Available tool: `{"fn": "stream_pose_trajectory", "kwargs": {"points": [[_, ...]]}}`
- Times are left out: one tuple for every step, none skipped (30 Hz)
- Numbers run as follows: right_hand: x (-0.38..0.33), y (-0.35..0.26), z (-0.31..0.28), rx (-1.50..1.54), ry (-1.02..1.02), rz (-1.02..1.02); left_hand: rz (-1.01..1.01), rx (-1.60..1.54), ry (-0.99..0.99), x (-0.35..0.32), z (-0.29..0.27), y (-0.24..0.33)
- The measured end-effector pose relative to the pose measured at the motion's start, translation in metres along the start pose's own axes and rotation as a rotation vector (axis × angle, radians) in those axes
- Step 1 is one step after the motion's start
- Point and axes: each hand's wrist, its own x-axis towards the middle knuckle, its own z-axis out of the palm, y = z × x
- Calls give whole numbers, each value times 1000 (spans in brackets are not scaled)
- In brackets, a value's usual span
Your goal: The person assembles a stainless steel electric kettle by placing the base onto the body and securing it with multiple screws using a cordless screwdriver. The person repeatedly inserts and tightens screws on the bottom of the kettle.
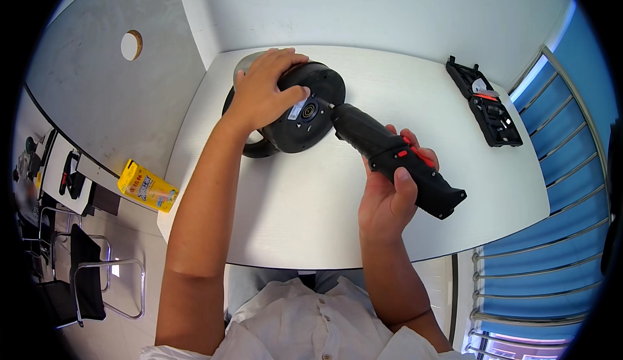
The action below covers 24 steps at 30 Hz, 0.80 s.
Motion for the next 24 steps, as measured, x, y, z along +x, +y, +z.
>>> {"fn": "stream_pose_trajectory", "kwargs": {"points": [[0,1,0,3,-1,5,-2,6,2,0,0,0],[-1,1,-1,4,-2,9,-4,11,4,0,-1,2],[-1,2,0,1,1,8,-9,5,4,0,-1,4],[-2,2,1,-2,4,8,-14,-1,5,0,-1,6],[-2,2,1,-5,6,9,-19,-6,7,0,-2,8],[-2,3,2,-1,8,8,-18,-5,7,0,-2,8],[-2,3,2,3,10,8,-16,-4,7,0,-2,7],[-2,3,2,9,11,6,-13,-2,9,0,-2,8],[-2,2,2,16,19,11,-2,-12,14,0,-3,7],[-2,1,2,23,27,16,8,-22,20,0,-3,6],[-1,1,1,28,38,24,16,-33,22,0,-3,5],[-1,1,1,39,44,31,12,-37,22,0,-2,6],[0,1,0,50,50,38,9,-41,23,-1,-2,6],[0,2,0,61,55,44,5,-45,24,-1,-3,7],[-1,1,1,56,54,43,-2,-44,19,-1,-3,8],[-2,1,3,51,54,41,-9,-44,14,0,-3,9],[-2,2,5,46,51,40,-16,-43,10,0,-3,10],[-3,2,5,44,48,34,-19,-36,0,0,-3,9],[-3,2,6,42,44,28,-22,-28,-11,1,-2,6],[-3,3,6,40,39,23,-26,-20,-20,2,-2,4],[-3,3,6,41,43,26,-23,-15,-17,1,-1,2],[-2,3,7,41,47,28,-21,-11,-13,1,-1,1],[-2,3,7,41,53,31,-19,-7,-11,1,-1,2],[-1,2,6,53,67,41,-18,-21,-2,1,-1,4]]}}
